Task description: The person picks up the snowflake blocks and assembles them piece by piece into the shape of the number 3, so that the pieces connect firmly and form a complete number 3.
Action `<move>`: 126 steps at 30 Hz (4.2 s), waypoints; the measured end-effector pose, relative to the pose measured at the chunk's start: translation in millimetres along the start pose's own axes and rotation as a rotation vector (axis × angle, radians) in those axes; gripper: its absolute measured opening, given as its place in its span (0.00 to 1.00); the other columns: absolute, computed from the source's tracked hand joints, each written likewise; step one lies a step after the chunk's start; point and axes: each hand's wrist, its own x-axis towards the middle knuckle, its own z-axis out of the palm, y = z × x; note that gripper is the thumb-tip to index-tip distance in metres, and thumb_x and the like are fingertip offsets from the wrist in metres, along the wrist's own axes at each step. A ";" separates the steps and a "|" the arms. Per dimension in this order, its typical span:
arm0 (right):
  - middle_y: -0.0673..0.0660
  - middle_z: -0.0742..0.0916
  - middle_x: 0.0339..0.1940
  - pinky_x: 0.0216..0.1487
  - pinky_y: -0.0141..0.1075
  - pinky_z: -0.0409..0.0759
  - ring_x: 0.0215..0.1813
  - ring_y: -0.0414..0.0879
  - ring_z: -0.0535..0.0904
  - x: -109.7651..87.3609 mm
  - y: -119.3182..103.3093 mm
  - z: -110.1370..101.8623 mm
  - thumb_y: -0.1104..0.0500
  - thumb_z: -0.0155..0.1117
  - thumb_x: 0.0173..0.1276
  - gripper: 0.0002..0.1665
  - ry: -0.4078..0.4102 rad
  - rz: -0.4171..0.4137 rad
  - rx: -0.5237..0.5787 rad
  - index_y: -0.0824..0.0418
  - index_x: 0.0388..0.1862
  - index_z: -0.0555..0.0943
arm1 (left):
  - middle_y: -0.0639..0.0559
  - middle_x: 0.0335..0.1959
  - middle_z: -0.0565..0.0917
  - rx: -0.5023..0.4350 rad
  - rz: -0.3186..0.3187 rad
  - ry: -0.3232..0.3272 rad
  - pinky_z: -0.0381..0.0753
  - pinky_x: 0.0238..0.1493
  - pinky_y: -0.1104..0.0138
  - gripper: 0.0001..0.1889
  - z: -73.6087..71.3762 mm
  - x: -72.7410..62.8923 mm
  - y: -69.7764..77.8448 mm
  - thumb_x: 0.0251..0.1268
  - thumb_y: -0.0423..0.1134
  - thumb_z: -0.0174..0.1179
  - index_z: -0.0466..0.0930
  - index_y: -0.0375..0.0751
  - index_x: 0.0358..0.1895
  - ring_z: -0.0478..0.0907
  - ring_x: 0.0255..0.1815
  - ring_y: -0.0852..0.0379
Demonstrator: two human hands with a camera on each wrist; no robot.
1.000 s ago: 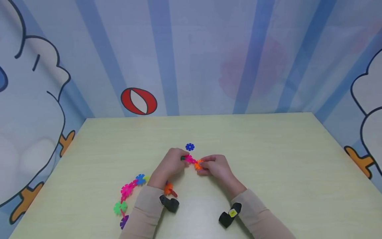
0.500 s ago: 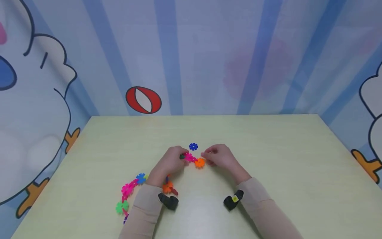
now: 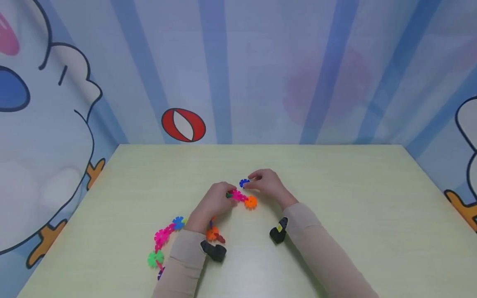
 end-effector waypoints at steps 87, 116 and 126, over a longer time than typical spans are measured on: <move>0.56 0.81 0.33 0.29 0.31 0.78 0.30 0.46 0.75 -26.8 10.5 -7.1 0.66 0.67 0.62 0.06 -0.029 -0.129 0.014 0.63 0.38 0.82 | 0.47 0.46 0.82 -0.010 0.055 -0.146 0.80 0.50 0.61 0.19 -12.3 35.4 -12.7 0.59 0.42 0.68 0.82 0.36 0.51 0.76 0.41 0.53; 0.52 0.85 0.24 0.25 0.32 0.77 0.24 0.41 0.75 -25.4 11.2 -3.4 0.66 0.70 0.59 0.03 -0.042 -0.261 -0.031 0.66 0.31 0.84 | 0.56 0.14 0.63 -0.045 0.155 -0.160 0.61 0.23 0.69 0.07 -8.6 32.8 -11.2 0.61 0.39 0.66 0.84 0.40 0.28 0.61 0.19 0.58; 0.54 0.84 0.30 0.30 0.31 0.79 0.29 0.44 0.76 -22.4 11.2 -7.0 0.66 0.69 0.60 0.04 -0.109 -0.248 -0.063 0.63 0.34 0.81 | 0.52 0.29 0.79 -0.022 0.093 -0.138 0.74 0.33 0.69 0.13 -6.5 30.8 -7.8 0.62 0.41 0.65 0.85 0.38 0.46 0.72 0.30 0.56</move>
